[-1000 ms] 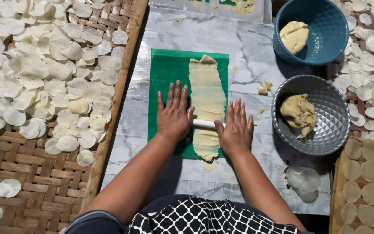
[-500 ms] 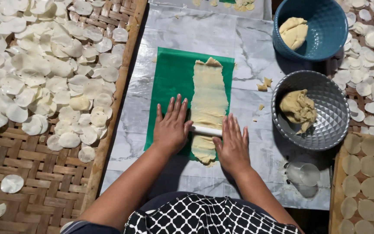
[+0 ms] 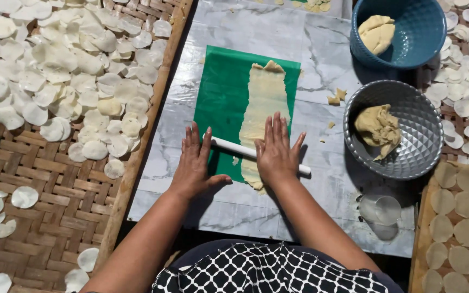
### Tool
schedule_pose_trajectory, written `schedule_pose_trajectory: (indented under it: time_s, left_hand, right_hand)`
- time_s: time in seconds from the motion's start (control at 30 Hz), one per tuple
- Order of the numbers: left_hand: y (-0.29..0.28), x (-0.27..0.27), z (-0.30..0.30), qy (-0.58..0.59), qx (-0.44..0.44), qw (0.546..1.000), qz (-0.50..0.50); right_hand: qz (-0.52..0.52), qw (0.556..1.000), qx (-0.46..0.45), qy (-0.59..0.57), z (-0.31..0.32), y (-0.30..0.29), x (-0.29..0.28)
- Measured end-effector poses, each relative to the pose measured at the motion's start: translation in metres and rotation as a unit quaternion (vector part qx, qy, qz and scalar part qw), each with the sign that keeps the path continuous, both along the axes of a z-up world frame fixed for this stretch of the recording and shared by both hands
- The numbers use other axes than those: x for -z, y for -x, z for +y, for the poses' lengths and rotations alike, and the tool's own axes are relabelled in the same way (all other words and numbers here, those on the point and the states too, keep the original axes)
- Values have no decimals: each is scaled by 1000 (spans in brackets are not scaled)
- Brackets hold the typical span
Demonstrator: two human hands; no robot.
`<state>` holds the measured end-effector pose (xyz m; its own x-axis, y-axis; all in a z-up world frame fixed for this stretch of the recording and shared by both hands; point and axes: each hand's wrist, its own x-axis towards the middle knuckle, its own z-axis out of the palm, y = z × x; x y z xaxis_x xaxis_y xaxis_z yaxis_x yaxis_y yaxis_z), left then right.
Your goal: Rolling out dough into a thin sheet using a rolling pin
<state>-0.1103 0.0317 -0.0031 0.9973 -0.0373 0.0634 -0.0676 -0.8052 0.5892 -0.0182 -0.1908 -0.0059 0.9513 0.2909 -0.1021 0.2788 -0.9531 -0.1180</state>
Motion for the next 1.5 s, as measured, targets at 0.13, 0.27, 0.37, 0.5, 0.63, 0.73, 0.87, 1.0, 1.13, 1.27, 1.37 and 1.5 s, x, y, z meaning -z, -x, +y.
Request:
schedule_pose_trajectory:
  time_s: [0.13,0.27,0.37,0.5,0.63,0.73,0.87,1.0,1.13,1.27,1.37,1.5]
  left_hand:
    - [2,9,-1,-7,-2,1000,1]
    - [1,6,1,-32,13,999,-12]
    - [0,11,3,-33,25,999,-16]
    - [-6,14,4,-28,24,999,-28]
    - [-2,2,7,-37,53,998,24]
    - [-10,1,10,-33,59,996,50]
    - [-6,-4,9,-28,62,994,88]
    - [-9,-4,8,-26,56,993,98]
    - [-13,-5,8,-42,72,991,103]
    - [-10,-5,9,-43,69,991,111]
    - [-11,-6,8,-37,68,991,112]
    - [-11,-5,9,-31,69,989,125]
  right_hand:
    - [-2,1000,-25,-3,-11,21,-2]
    - [-12,999,-26,24,-12,-10,-6]
    - [-11,998,-45,40,-5,17,-18]
    - [20,997,-60,38,-6,57,-9]
    - [8,999,-17,30,2,31,-5]
    - [-67,997,21,42,5,-23,-6]
    - [-56,995,78,27,2,-45,2]
    - [-48,996,73,28,12,4,-4]
    - [-26,997,74,5,17,24,-2]
    - [-115,986,117,23,6,-39,31]
    - [-148,974,172,-19,-6,-70,37]
    - [-143,982,98,-72,30,-9,-1]
